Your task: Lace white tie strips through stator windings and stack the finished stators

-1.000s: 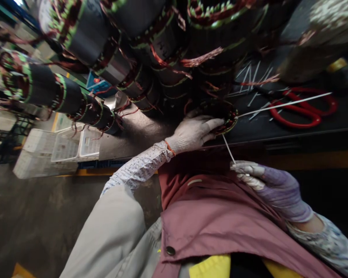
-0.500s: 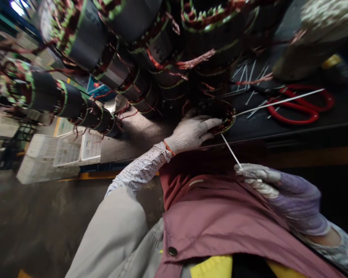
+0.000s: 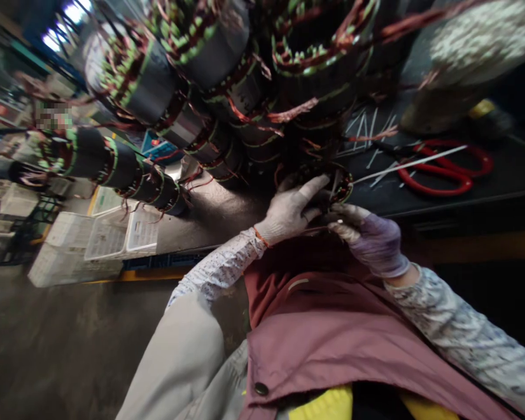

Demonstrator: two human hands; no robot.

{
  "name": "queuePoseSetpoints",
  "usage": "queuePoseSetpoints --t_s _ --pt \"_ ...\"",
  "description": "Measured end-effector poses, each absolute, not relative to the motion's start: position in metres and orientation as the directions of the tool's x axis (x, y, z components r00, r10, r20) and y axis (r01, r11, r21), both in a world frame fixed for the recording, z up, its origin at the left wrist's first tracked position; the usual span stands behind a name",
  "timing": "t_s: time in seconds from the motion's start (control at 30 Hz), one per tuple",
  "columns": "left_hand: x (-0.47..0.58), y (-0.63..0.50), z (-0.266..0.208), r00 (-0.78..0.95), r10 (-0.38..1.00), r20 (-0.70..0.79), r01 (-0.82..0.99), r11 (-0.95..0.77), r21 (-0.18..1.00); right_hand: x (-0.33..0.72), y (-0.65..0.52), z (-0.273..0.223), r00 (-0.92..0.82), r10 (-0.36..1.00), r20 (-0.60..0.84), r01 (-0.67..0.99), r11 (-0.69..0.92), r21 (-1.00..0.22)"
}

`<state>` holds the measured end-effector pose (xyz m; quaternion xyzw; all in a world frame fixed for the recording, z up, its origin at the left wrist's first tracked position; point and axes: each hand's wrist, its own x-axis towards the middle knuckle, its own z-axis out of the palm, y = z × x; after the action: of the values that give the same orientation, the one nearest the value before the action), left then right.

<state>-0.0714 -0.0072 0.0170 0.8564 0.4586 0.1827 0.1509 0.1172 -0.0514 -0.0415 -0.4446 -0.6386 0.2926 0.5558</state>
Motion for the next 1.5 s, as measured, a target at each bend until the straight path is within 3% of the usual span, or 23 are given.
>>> queuePoseSetpoints --t_s 0.1,0.23,0.47,0.67,0.83,0.9,1.03,1.13,1.2,1.23,1.3,1.37,1.5 --pt "-0.072 -0.01 0.004 0.52 0.792 0.319 0.675 -0.61 0.415 0.118 -0.053 -0.035 0.072 0.884 0.462 0.262 0.43 -0.864" --pt "-0.071 -0.011 -0.006 0.593 0.695 0.407 0.622 -0.716 0.317 0.125 -0.065 -0.01 -0.028 0.871 0.491 0.352 0.468 -0.81" --pt "-0.068 -0.011 -0.006 0.608 0.688 0.396 0.641 -0.72 0.266 0.12 -0.04 -0.008 -0.076 0.865 0.496 0.597 0.438 -0.672" --pt "-0.066 -0.011 -0.002 0.621 0.699 0.354 0.646 -0.713 0.274 0.12 -0.052 -0.008 -0.106 0.843 0.527 0.566 0.486 -0.665" --pt "-0.064 -0.012 0.008 0.639 0.734 0.23 0.69 -0.679 0.251 0.118 -0.04 -0.01 -0.12 0.884 0.452 0.627 0.421 -0.656" --pt "-0.064 -0.011 0.009 0.648 0.732 0.209 0.687 -0.681 0.255 0.117 -0.034 -0.012 -0.151 0.859 0.489 0.707 0.439 -0.554" --pt "-0.067 -0.007 0.007 0.656 0.718 0.231 0.664 -0.696 0.274 0.12 -0.034 0.0 -0.313 0.766 0.561 0.848 0.491 -0.198" --pt "-0.071 -0.004 0.012 0.651 0.709 0.271 0.639 -0.704 0.31 0.131 -0.049 0.022 -0.55 0.606 0.574 0.683 0.722 -0.109" --pt "-0.075 -0.003 0.017 0.641 0.715 0.278 0.631 -0.697 0.34 0.139 -0.06 0.036 -0.624 0.497 0.603 0.496 0.848 -0.186" --pt "-0.076 -0.002 0.02 0.65 0.705 0.283 0.62 -0.708 0.339 0.14 -0.062 0.042 -0.571 0.53 0.627 0.48 0.835 -0.269" --pt "-0.078 0.0 0.024 0.688 0.663 0.295 0.596 -0.748 0.292 0.135 -0.057 0.049 -0.381 0.702 0.602 0.412 0.712 -0.569" --pt "-0.078 0.0 0.028 0.727 0.623 0.289 0.585 -0.782 0.213 0.119 -0.038 0.054 -0.229 0.84 0.491 0.29 0.541 -0.79" --pt "-0.073 -0.003 0.041 0.779 0.616 0.118 0.619 -0.785 0.009 0.089 0.007 0.061 -0.11 0.907 0.407 0.233 0.421 -0.877"
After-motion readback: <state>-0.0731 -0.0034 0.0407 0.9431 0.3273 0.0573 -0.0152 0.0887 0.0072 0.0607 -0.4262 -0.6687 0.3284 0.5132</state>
